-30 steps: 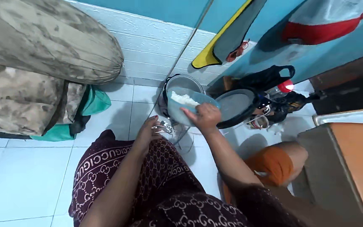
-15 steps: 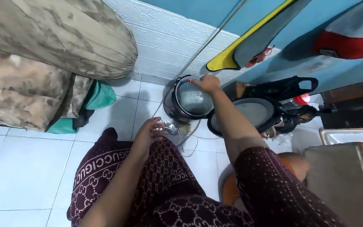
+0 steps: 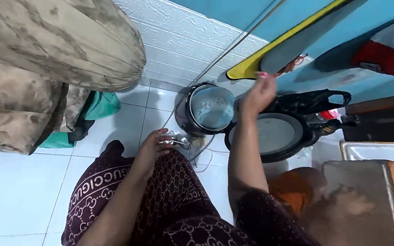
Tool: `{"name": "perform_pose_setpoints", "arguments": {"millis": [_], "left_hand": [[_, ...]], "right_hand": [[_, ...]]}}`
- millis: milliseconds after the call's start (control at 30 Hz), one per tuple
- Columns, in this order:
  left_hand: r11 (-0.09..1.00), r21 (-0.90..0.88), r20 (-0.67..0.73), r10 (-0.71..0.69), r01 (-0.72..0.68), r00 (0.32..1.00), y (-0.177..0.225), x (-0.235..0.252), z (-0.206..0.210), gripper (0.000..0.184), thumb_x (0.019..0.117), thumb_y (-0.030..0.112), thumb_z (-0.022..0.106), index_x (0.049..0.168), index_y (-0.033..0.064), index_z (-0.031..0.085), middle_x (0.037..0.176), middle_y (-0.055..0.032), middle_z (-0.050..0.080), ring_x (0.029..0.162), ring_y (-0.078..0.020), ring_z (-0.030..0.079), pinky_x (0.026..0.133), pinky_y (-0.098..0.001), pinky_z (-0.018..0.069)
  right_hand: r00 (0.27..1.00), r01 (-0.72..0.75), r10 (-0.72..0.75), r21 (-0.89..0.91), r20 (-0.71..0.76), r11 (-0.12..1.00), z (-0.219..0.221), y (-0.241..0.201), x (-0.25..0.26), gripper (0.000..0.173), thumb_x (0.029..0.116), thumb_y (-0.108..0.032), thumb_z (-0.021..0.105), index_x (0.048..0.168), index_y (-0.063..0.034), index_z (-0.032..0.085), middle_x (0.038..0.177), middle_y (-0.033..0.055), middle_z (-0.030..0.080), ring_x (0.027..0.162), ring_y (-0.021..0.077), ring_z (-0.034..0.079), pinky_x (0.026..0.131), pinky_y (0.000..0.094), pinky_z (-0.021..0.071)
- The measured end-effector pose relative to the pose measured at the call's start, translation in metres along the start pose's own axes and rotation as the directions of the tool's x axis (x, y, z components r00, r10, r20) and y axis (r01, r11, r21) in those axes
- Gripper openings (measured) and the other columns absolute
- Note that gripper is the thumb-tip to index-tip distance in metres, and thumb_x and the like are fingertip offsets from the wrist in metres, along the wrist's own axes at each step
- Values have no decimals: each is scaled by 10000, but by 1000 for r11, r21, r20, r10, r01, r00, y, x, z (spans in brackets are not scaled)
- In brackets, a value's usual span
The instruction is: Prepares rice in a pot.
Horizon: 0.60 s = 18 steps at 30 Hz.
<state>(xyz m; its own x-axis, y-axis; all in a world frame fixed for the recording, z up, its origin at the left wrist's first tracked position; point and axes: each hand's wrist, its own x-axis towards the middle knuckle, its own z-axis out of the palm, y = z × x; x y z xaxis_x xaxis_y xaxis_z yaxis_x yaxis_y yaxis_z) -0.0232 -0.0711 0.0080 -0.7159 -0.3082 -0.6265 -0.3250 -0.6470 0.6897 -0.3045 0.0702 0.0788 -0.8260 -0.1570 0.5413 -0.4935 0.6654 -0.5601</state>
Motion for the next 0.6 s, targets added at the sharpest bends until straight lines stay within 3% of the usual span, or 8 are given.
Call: {"name": "perform_pose_setpoints", "arguments": {"millis": [33,100,200,267,333,433,500,600], "left_hand": [[1000,-2,4,-13,13,1000,0,2,1,478,1134,318,239,1398,53,538,1153,-102,690,973,-206,698,841,-375,571],[1000,0,18,-26,26,999,1,7,2,483,1135,322,235,1397,55,540,1156,-105,688,967,-208,700,836,-374,572],[999,21,41,-27,26,999,2,5,0,486,1135,318,221,1416,54,518,1173,-113,681,975,-214,697,845,-379,570],[1000,16,22,-9,8,1000,6,6,-3,480,1134,308,225,1406,48,523,1146,-112,689,952,-212,698,838,-380,570],[1000,12,-10,-10,10,1000,6,2,-6,470,1134,302,237,1386,42,536,1121,-101,692,935,-203,700,831,-372,572],[1000,8,-13,-9,9,1000,4,1,-9,477,1134,322,236,1382,56,545,1112,-97,693,924,-199,700,821,-367,570],[1000,-1,3,2,-2,1000,3,1,-10,475,1132,321,237,1381,64,548,1110,-98,696,928,-204,701,822,-368,571],[1000,-8,-6,7,-7,1000,3,0,-12,489,1133,312,214,1389,49,537,1097,-105,692,915,-211,692,815,-377,565]], "right_hand": [[980,99,-100,-10,-174,995,-6,1,-20,407,1093,-178,378,1229,73,668,1260,252,665,1248,334,597,1114,463,425],[925,210,-238,-124,-297,970,5,17,-58,461,1107,-245,368,1361,86,564,1416,292,555,1400,387,466,1199,485,325],[978,196,-207,-400,16,895,64,83,-100,604,1115,-344,299,1537,81,382,1578,317,401,1517,479,310,1251,626,199],[975,149,-66,-405,212,902,61,76,-78,573,1125,-301,266,1583,37,338,1626,293,348,1545,482,254,1248,686,114],[987,158,-149,-348,53,924,31,42,-53,557,1108,-281,275,1537,39,427,1588,278,423,1522,485,307,1243,687,96],[896,294,-378,-326,-234,899,23,29,-47,573,1115,-343,286,1432,63,537,1489,306,524,1439,514,416,1221,637,219],[936,336,-350,-349,25,875,47,59,-68,557,1105,-351,337,1466,33,519,1524,317,478,1448,534,393,1200,681,234],[901,290,-139,-331,412,898,65,91,-77,562,1106,-426,384,1542,-87,486,1636,243,366,1544,475,263,1235,716,123]]}}
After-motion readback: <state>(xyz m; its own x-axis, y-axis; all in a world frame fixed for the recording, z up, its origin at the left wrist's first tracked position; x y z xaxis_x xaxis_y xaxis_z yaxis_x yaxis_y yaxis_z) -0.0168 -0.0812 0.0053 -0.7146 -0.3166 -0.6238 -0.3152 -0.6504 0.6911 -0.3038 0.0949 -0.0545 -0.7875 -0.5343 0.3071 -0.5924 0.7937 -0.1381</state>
